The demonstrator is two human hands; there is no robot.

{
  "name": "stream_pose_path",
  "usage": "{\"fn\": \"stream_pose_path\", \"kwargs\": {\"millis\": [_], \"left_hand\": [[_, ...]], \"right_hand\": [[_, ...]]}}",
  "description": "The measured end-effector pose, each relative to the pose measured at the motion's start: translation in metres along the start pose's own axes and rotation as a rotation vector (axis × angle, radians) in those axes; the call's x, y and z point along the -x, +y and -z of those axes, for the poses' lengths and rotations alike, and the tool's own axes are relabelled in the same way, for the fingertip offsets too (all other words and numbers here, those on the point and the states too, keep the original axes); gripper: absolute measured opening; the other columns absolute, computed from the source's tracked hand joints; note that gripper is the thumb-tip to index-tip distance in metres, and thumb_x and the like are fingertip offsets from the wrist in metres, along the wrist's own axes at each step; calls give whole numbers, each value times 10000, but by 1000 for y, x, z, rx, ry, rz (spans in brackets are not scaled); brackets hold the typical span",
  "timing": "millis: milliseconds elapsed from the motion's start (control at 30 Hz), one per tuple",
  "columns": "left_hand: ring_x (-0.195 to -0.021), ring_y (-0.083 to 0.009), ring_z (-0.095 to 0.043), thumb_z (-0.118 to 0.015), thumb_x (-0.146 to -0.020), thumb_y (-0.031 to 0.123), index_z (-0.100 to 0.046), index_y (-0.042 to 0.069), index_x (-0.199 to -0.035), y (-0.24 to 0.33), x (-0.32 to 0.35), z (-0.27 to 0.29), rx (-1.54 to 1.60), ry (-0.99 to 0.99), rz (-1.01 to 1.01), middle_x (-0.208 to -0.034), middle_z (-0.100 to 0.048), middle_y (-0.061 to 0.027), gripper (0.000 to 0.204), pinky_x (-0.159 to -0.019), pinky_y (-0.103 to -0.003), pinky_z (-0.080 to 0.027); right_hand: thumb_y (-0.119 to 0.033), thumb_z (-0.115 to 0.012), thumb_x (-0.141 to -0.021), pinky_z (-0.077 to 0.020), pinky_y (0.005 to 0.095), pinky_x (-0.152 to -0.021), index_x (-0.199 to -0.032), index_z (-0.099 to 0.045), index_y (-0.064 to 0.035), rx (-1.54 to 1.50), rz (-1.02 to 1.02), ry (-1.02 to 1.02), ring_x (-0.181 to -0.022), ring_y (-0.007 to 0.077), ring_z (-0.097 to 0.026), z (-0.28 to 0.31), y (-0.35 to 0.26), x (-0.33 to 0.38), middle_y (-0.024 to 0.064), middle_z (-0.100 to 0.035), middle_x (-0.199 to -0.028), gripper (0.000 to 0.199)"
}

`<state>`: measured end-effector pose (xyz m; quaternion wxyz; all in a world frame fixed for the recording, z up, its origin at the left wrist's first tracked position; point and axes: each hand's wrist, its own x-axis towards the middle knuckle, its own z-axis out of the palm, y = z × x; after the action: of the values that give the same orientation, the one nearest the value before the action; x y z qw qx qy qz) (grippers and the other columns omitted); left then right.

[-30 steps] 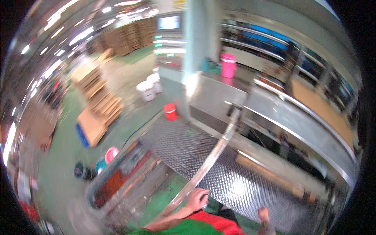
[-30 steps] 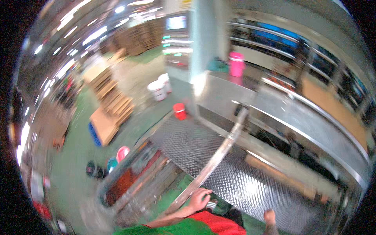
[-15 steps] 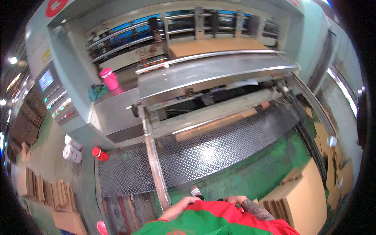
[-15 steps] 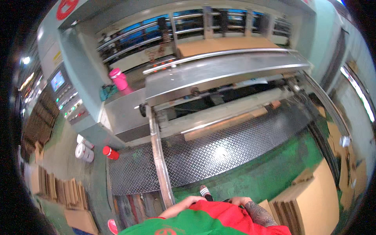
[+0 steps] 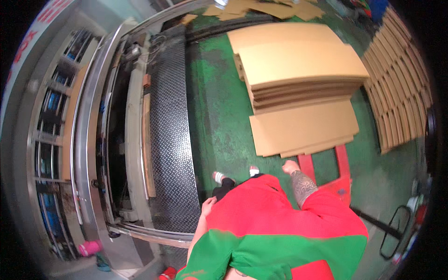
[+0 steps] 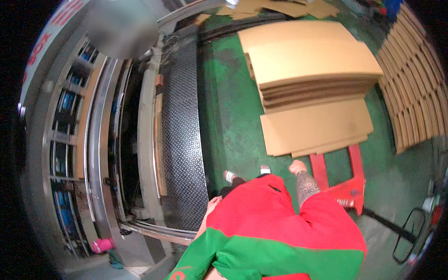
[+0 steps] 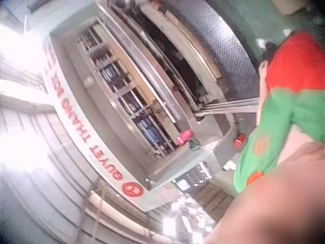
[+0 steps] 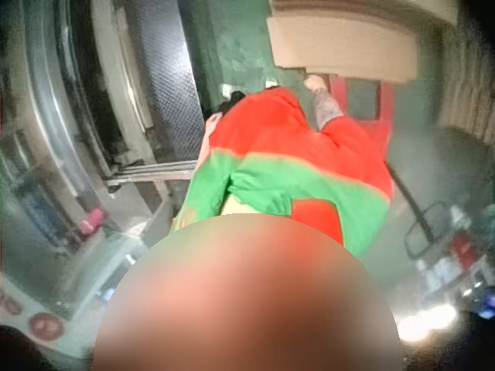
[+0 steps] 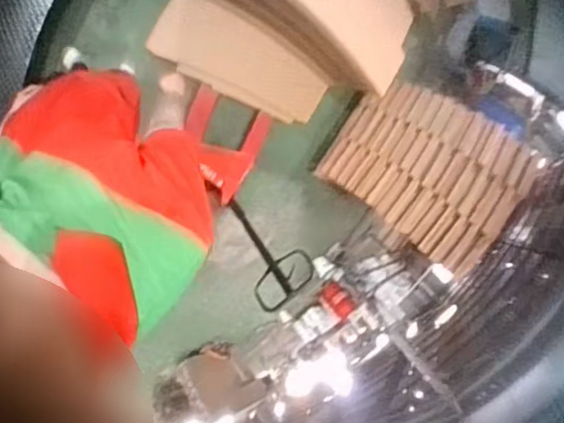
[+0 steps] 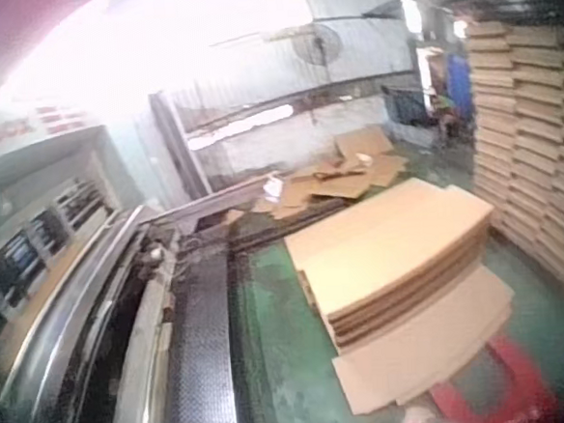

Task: The person picks up flat cardboard sheets from a stack and places them onto a conveyor machine. They repeat this action several times, feeding the sheets into the machine and then waiting while the machine processes them.

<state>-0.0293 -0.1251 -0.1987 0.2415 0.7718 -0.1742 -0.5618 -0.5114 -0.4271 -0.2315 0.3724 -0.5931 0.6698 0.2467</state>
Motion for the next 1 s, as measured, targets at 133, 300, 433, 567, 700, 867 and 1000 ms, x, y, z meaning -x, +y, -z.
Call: {"fn": "stream_pose_path", "kwargs": {"millis": [133,300,433,567,700,867,1000], "left_hand": [[-1147,-112,-711,-727,-1093,372,-770,59,-1389,42,0,4,-137,-38,-165,-1281,-813,-58,433,-1021,-302,-550],[-1197,-173,-725,-717,-1090,350,-777,55,-1371,101,-23,-14,-278,14,-189,-1294,-811,-93,411,-1062,-326,-542],[-1218,-217,-740,-721,-1075,326,-777,42,-1374,149,-54,-30,-351,-62,-344,-1322,-802,-144,416,-1086,-347,-541],[-1205,-196,-739,-737,-1062,348,-782,45,-1366,187,-107,-37,-417,-183,-318,-1311,-810,-122,431,-1071,-334,-546],[-1179,-217,-741,-735,-1056,391,-799,57,-1334,245,-183,-21,-574,-337,-193,-1273,-815,-98,440,-1070,-334,-537],[-977,-107,-634,-732,-1046,540,-720,181,-1432,352,-281,-18,-532,-474,133,-1206,-708,17,528,-763,-302,-505],[-1335,-243,-573,-609,-1046,709,-471,186,-1656,407,-361,-60,-474,-560,257,-1569,-580,-102,816,-1087,-468,-450]], "right_hand": [[-312,-659,-952,-552,508,-1132,-1347,-761,-9,-182,-172,-110,-1372,403,-671,-47,88,26,266,-684,-1466,508],[-361,-681,-950,-540,516,-1148,-1398,-724,-1,-256,-179,-162,-1399,420,-649,-97,97,33,248,-671,-1503,577],[-423,-693,-945,-549,526,-1130,-1339,-762,-12,-253,-152,-237,-1349,434,-677,-112,56,26,256,-710,-1436,573],[-376,-698,-919,-575,535,-1073,-1186,-826,-39,-31,97,-80,-1216,445,-738,-91,30,10,252,-785,-1252,448],[-331,-637,-950,-596,538,-1006,-1114,-830,-46,-496,-118,156,-1161,432,-757,-48,6,7,257,-792,-1188,381],[-351,-647,-967,-595,516,-998,-1204,-789,-63,-763,-240,188,-1144,418,-752,-6,-53,18,215,-799,-1198,399],[-428,-702,-975,-548,503,-1113,-1363,-710,-46,-867,-384,133,-1311,397,-681,-6,-108,30,220,-726,-1390,545]]}}
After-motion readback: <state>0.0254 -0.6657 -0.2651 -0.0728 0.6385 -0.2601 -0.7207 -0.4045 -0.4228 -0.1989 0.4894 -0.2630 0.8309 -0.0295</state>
